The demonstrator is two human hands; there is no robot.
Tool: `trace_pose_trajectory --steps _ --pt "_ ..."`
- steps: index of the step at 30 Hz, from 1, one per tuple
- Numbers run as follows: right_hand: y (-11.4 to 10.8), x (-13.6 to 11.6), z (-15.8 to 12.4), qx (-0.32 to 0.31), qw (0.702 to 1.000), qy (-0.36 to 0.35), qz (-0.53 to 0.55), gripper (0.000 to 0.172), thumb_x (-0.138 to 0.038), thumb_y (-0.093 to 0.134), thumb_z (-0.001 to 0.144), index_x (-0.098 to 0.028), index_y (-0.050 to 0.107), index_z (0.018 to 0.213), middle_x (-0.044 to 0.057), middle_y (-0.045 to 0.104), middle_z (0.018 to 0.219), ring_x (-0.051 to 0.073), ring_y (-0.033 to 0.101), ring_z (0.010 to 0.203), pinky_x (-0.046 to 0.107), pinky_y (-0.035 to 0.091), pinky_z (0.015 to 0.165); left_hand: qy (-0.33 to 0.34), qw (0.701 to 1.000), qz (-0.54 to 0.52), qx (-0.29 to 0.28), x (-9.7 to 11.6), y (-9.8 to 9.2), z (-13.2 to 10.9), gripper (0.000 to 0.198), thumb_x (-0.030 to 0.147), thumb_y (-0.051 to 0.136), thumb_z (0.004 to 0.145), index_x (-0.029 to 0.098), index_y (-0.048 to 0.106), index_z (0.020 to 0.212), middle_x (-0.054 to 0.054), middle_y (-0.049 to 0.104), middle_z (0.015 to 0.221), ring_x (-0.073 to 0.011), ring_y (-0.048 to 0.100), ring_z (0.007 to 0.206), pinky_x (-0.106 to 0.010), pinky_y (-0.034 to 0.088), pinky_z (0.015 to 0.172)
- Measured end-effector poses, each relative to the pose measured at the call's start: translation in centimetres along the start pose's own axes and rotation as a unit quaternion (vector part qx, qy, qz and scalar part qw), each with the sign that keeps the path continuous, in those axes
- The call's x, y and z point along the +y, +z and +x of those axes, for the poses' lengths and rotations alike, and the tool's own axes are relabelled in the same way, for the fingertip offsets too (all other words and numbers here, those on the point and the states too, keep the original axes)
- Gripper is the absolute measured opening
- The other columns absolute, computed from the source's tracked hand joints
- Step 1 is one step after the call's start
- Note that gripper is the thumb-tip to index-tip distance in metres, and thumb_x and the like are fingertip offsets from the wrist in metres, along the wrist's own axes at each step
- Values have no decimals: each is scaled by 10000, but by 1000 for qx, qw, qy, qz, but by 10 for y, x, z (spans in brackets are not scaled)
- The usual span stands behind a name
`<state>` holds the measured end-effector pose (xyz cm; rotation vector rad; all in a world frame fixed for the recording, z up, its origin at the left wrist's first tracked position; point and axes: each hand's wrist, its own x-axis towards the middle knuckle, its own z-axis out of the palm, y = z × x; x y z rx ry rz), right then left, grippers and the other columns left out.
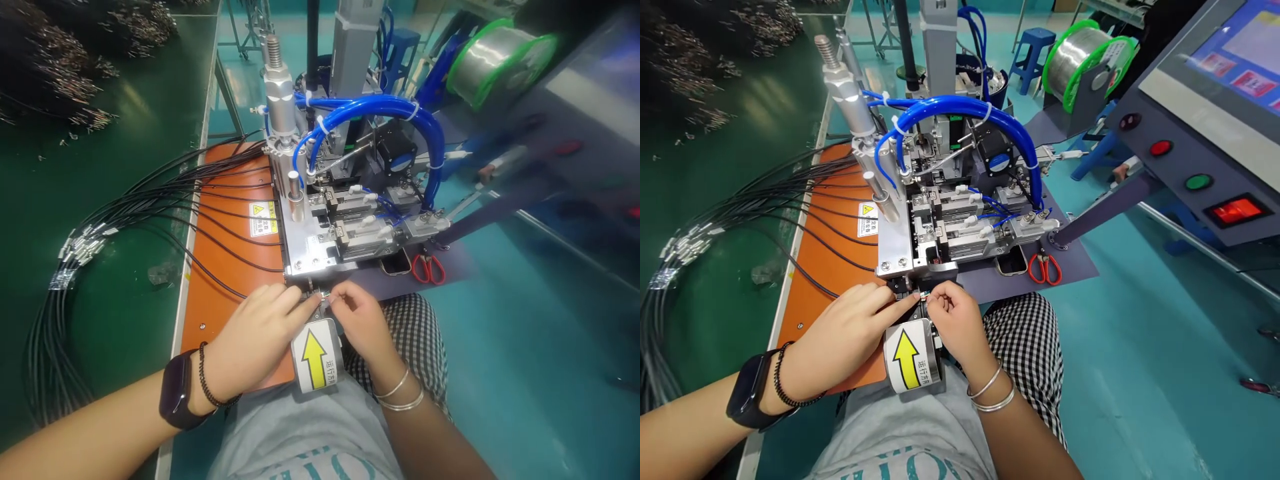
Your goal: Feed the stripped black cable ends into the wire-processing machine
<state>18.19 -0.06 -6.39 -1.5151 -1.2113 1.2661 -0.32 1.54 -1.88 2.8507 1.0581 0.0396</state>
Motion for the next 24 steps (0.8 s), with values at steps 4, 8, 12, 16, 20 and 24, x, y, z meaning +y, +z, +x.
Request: trace_pose_trajectory --steps 4,8,12,16,20,24 --pt "2 3 3 4 1000 2 10 98 -230 527 782 -184 530 695 -30 496 644 132 460 604 238 358 547 1 1000 -2 -9 -1 1 0 461 98 406 877 201 416 1326 -70 510 949 -199 437 830 -358 412 716" --pt "2 4 4 -3 998 8 55 89 -265 537 801 -186 580 798 -11 558 728 145 513 667 245 406 596 -1 1000 11 -6 -1 2 1 453 118 409 885 203 413 1330 -68 502 921 -200 436 821 -355 408 703" --pt "1 -1 3 -2 997 1 81 128 -289 542 829 -193 615 872 9 614 811 161 564 758 252 439 649 -3 1000 27 -6 1 1 1 454 122 411 885 214 409 1330 -58 487 898 -198 429 803 -349 403 681" --pt "1 -5 2 5 998 -4 67 117 -284 549 837 -192 620 853 8 623 811 161 575 772 251 445 662 -12 999 47 -16 3 -1 2 494 104 420 870 242 388 1343 -59 476 916 -198 427 793 -345 405 672" --pt "2 -5 3 9 998 -11 54 103 -276 551 836 -193 612 834 10 627 832 161 573 774 252 439 654 -18 997 72 -14 5 -1 3 503 74 423 844 233 411 1321 -57 462 872 -191 412 745 -332 397 641" --pt "2 -6 4 21 1000 3 11 99 -275 554 830 -190 604 814 3 614 790 154 556 722 252 424 625 -15 997 76 -7 5 0 4 495 68 424 836 222 426 1306 -59 460 858 -187 410 737 -324 392 638"
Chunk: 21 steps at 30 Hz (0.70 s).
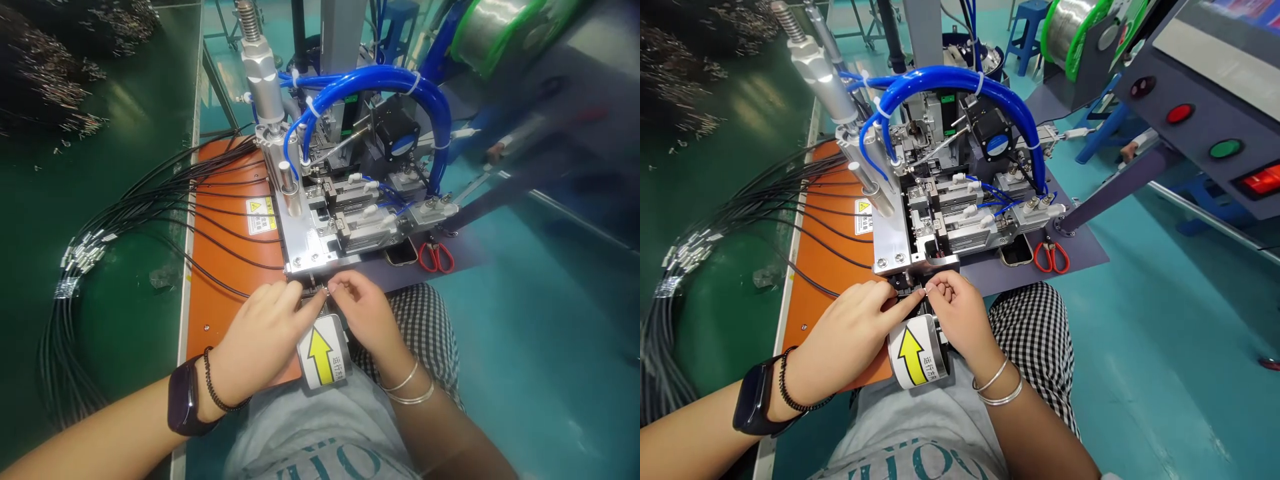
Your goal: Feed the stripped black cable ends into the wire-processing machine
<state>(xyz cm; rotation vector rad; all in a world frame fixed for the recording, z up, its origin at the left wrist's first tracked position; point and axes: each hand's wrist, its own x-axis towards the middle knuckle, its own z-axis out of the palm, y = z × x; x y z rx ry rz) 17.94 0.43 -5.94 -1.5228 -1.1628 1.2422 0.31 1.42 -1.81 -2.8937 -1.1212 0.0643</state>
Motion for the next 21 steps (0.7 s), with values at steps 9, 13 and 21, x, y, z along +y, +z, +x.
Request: trace_pose_trajectory --steps 9,13,21 --pt "-2 -10 -3 -8 1000 -4 -25 134 -285 535 824 -184 563 739 -26 507 644 127 463 597 230 373 539 -2 1000 11 -3 0 -1 0 524 81 453 829 236 404 1327 -51 446 873 -189 390 733 -324 370 630" --pt "-3 -7 -1 -20 1000 7 -21 159 -304 528 825 -184 552 724 -28 491 633 127 448 586 232 356 527 5 1000 17 -8 0 -3 0 513 93 444 838 228 401 1331 -52 445 873 -191 394 733 -328 371 630" --pt "-6 -2 -2 -29 995 -44 -81 194 -313 485 884 -200 537 735 -33 482 640 128 453 602 240 357 562 11 999 39 -9 3 -4 0 500 114 433 846 220 399 1334 -50 433 854 -201 399 738 -342 375 627"
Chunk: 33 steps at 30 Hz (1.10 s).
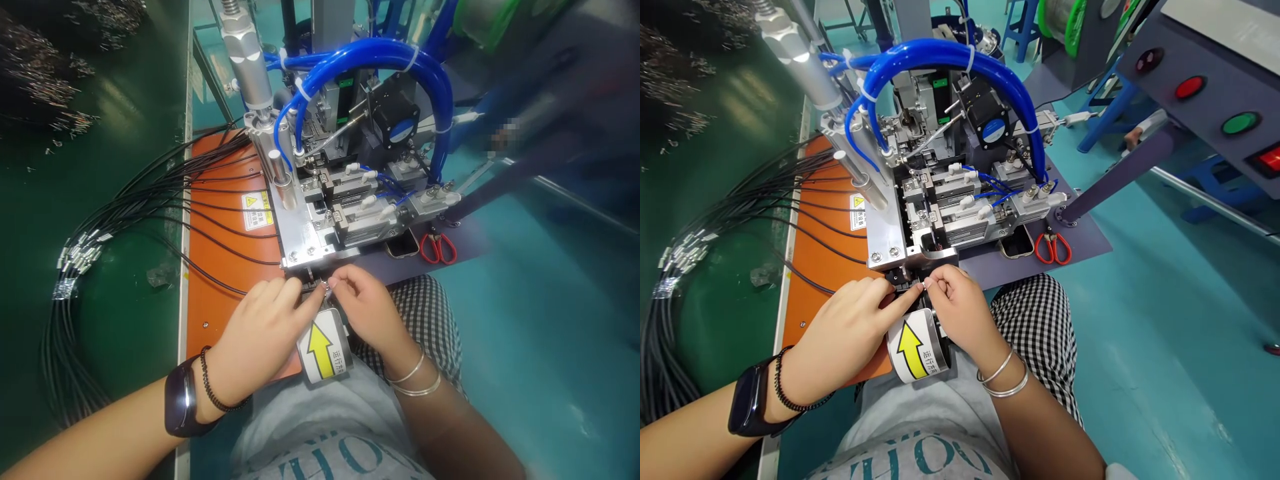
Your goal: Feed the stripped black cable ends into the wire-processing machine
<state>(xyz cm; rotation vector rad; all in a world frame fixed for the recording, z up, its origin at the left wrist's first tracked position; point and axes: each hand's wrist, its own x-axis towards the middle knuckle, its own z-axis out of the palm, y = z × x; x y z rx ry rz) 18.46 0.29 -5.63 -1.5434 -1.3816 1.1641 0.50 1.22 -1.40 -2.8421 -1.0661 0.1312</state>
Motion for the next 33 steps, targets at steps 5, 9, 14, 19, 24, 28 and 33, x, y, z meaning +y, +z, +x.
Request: trace_pose_trajectory --steps 5,9,14,19,24,28,33 --pt "-2 -3 -1 3 999 -8 -35 189 -291 481 898 -194 544 749 -31 493 652 126 471 618 235 358 577 -2 1000 2 9 0 1 -2 490 163 450 844 199 402 1331 -51 412 843 -205 388 729 -349 374 624" --pt "-6 -3 0 -7 1000 21 7 164 -305 507 883 -195 566 777 -38 515 648 119 473 601 225 363 557 -1 1000 5 12 0 2 -2 493 155 459 840 203 407 1328 -46 403 831 -200 387 724 -342 370 620" --pt "-9 -1 3 -26 997 47 52 81 -261 563 838 -192 595 810 -38 518 667 110 470 607 212 367 543 -2 1000 11 18 0 3 -2 493 127 439 851 218 394 1334 -46 416 842 -194 386 719 -337 366 623" --pt "-6 1 1 -20 999 27 42 105 -277 546 857 -199 588 800 -48 501 651 105 451 594 213 356 537 -5 1000 16 12 0 4 -2 498 144 460 848 218 387 1336 -45 419 848 -195 388 727 -340 363 630" --pt "-4 2 0 -16 1000 19 16 144 -297 513 881 -203 553 781 -58 469 622 102 434 581 214 349 540 -1 1000 23 18 2 2 -3 516 144 473 833 209 385 1337 -43 417 846 -194 385 723 -338 353 623" --pt "-3 2 0 -17 1000 13 -9 158 -290 484 892 -204 518 764 -64 442 615 98 422 580 218 338 561 3 1000 27 14 5 -2 -2 536 172 499 797 177 402 1324 -45 403 829 -203 386 725 -341 344 611" --pt "0 7 6 -42 998 36 26 130 -260 496 853 -196 488 741 -62 408 619 103 391 575 224 324 544 -16 999 20 -26 8 -7 2 579 203 541 748 211 407 1311 -44 402 839 -217 403 750 -346 343 615"
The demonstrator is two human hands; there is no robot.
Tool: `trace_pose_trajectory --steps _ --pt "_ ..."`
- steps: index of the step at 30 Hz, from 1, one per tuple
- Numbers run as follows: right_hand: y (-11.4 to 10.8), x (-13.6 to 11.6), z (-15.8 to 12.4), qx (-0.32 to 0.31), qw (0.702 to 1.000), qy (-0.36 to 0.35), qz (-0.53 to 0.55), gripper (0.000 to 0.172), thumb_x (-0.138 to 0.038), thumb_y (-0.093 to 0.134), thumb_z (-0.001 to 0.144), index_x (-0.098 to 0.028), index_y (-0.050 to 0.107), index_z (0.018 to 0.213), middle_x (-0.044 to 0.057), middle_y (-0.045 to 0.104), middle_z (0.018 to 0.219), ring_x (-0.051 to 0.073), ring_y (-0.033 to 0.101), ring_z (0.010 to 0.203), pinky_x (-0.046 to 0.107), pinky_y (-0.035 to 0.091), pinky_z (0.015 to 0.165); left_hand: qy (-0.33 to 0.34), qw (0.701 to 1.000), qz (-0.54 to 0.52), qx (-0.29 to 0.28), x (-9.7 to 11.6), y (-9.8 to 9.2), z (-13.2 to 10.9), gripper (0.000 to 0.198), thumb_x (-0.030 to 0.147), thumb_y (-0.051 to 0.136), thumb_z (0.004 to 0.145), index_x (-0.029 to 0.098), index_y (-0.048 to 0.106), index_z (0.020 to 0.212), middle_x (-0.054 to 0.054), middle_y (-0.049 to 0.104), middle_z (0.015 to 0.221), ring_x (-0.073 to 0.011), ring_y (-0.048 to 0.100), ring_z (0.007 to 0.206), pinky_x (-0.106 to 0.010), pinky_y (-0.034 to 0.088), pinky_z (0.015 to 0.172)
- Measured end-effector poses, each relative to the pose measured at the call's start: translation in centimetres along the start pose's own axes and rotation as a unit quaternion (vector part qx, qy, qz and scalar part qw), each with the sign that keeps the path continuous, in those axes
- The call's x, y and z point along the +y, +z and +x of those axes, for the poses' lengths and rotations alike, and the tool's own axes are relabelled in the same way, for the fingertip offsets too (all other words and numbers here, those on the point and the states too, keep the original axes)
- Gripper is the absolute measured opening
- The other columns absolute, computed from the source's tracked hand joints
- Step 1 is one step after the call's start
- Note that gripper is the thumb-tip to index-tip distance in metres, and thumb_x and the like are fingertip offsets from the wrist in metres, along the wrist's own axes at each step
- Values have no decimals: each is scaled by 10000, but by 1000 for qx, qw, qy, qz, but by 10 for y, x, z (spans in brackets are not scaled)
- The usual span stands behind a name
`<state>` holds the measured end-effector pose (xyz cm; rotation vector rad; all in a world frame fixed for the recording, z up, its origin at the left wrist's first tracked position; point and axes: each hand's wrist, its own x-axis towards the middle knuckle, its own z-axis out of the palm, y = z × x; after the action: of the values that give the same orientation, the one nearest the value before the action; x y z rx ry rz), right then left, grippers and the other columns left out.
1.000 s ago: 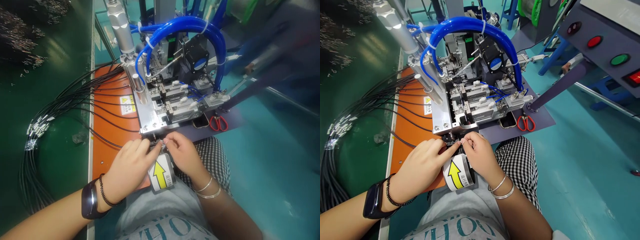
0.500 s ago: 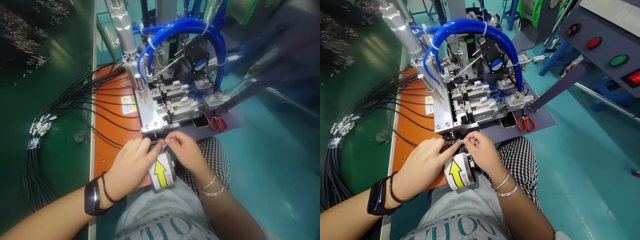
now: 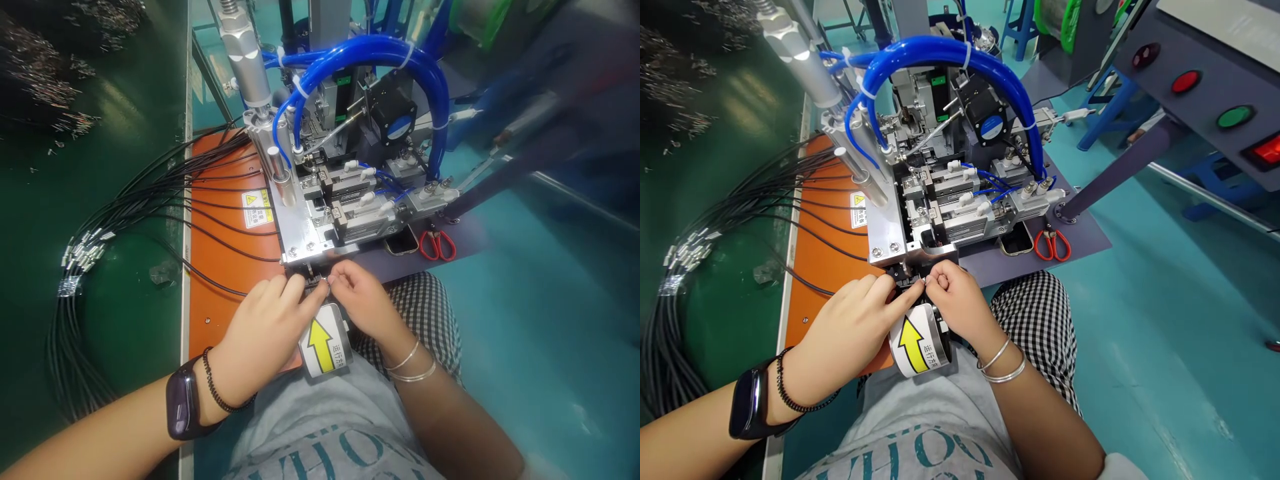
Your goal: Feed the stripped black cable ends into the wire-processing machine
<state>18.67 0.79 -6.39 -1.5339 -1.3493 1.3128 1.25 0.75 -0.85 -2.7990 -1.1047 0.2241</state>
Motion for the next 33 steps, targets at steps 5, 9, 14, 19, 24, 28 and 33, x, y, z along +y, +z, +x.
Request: trace_pose_trajectory --steps 5,9,14,19,24,28,33 --pt "3 8 6 -13 992 38 118 114 -275 534 812 -187 530 739 -46 493 651 114 457 604 228 370 558 -12 1000 -3 18 -1 3 1 473 137 461 821 252 429 1278 -43 433 860 -207 422 772 -339 344 642" --pt "4 11 4 -18 979 53 197 169 -303 574 794 -212 650 915 -6 632 809 140 547 686 256 422 621 1 998 -6 57 -3 8 -3 385 136 437 859 213 464 1235 -34 445 827 -187 410 723 -334 336 623" --pt "2 3 2 -1 983 15 183 210 -322 607 791 -220 694 952 30 670 983 178 590 850 284 454 742 13 996 -7 93 -4 10 -4 248 149 395 894 162 532 1100 -31 449 800 -187 419 716 -341 348 618" --pt "1 -5 -1 26 993 -17 115 169 -336 609 795 -173 650 814 5 610 752 142 531 691 254 422 636 12 997 -16 68 -6 8 -4 230 110 408 868 164 546 1043 -36 469 808 -198 440 716 -347 378 615" --pt "3 -4 -1 45 997 15 59 192 -340 556 817 -162 578 749 -27 496 635 114 432 572 227 339 521 2 999 -44 24 -5 4 -3 189 68 428 828 153 556 938 -47 505 819 -206 474 722 -343 422 600" --pt "7 0 0 35 995 37 90 210 -360 556 809 -161 557 742 -14 524 671 122 453 594 230 357 537 -25 998 -49 8 -4 0 -7 157 77 443 829 154 569 883 -60 542 836 -221 505 766 -339 441 599" --pt "0 2 -4 55 996 44 59 192 -358 591 805 -171 594 849 -3 558 727 143 508 663 252 395 602 -38 999 -30 10 -9 -5 -20 166 64 488 798 150 599 887 -67 573 850 -231 518 786 -366 449 646"
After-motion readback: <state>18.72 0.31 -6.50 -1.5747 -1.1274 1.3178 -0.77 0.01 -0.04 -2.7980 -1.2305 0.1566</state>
